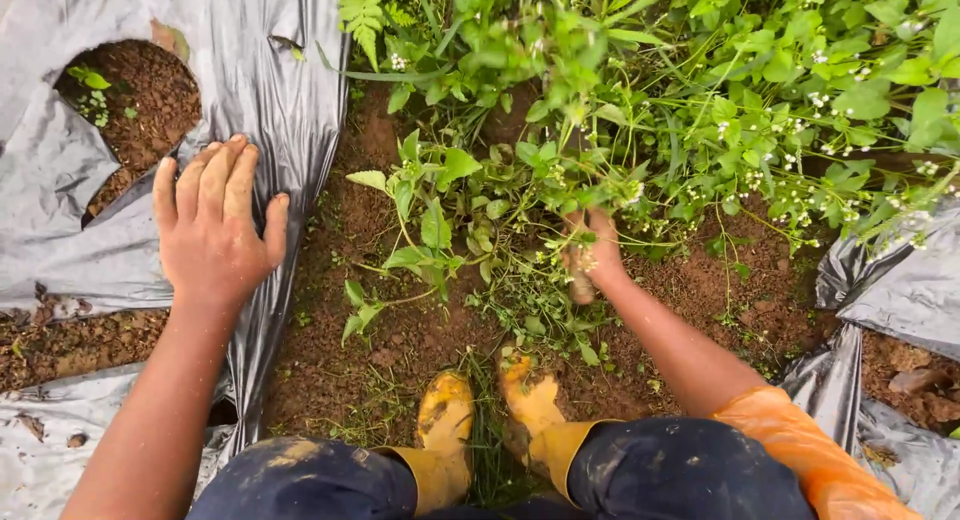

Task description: Using a hand trowel and hands to remove weeds from a garden bed covered with plastic mulch.

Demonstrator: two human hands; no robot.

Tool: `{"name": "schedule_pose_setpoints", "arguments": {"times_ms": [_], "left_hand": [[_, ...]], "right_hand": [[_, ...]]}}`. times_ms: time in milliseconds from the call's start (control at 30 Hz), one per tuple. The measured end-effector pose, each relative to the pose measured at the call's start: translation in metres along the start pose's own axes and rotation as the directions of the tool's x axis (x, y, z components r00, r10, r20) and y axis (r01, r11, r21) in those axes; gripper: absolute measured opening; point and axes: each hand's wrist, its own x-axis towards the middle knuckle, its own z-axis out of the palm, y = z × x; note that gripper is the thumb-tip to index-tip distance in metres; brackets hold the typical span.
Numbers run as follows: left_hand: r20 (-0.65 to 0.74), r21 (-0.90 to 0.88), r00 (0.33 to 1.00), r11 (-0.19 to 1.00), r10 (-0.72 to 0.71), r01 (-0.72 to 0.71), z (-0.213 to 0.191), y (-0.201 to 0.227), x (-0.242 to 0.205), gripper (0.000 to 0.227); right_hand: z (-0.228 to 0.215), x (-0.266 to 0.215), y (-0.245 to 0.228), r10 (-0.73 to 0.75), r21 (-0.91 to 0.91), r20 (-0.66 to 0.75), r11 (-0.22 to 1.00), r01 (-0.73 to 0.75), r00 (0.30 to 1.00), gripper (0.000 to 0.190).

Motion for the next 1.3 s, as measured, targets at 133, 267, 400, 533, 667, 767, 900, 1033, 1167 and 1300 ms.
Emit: {"name": "schedule_pose_setpoints", "arguments": {"times_ms": [133, 267, 400, 533, 667, 767, 900, 1033, 1167, 1300], "left_hand": [[-0.010, 0.018, 1.000, 1.000, 0.003, -0.003, 0.000, 0.000, 0.000, 0.042], [-0.017, 0.011, 1.000, 1.000, -0.002, 0.003, 0.000, 0.000, -0.001, 0.042], [-0.019, 0.024, 1.000, 1.000, -0.004, 0.004, 0.001, -0.002, -0.003, 0.042], [-0.023, 0.031, 1.000, 1.000, -0.003, 0.003, 0.002, -0.001, -0.003, 0.043], [-0.013, 0.060, 1.000, 0.998, 0.000, 0.001, 0.004, -0.002, -0.007, 0.044], [-0.018, 0.063, 1.000, 0.998, 0.009, -0.007, 0.004, 0.000, -0.004, 0.043], [-0.031, 0.051, 0.999, 0.999, 0.013, -0.011, 0.006, 0.000, -0.008, 0.044], [-0.026, 0.067, 1.000, 0.998, 0.017, -0.016, 0.007, -0.001, -0.008, 0.045], [-0.027, 0.057, 1.000, 0.998, 0.012, -0.011, 0.007, -0.001, -0.009, 0.045], [-0.006, 0.083, 1.000, 0.997, 0.001, 0.000, 0.008, -0.001, -0.012, 0.046]], "right_hand": [[0.040, -0.049, -0.034, 0.005, -0.680, -0.147, 0.726, -0.104, 0.989, 0.060], [0.046, -0.044, -0.039, -0.172, -0.790, -0.008, 0.605, 0.099, 0.985, 0.049], [0.057, -0.026, -0.034, -0.149, -0.782, -0.022, 0.619, 0.076, 0.989, 0.035], [0.050, -0.010, -0.033, -0.118, -0.758, -0.056, 0.651, 0.035, 0.991, 0.019], [0.037, 0.002, -0.026, -0.081, -0.750, -0.071, 0.662, 0.001, 0.994, 0.016], [0.022, 0.009, -0.025, -0.065, -0.725, -0.094, 0.689, -0.024, 0.993, 0.024], [0.005, 0.025, -0.024, -0.019, -0.700, -0.124, 0.710, -0.074, 0.992, 0.041], [0.015, 0.039, -0.014, 0.029, -0.675, -0.147, 0.727, -0.122, 0.989, 0.061], [0.053, -0.048, -0.067, -0.089, -0.830, 0.112, 0.540, 0.142, 0.990, 0.057], [0.034, -0.006, -0.039, -0.009, -0.767, 0.089, 0.638, 0.074, 0.996, 0.037]]}}
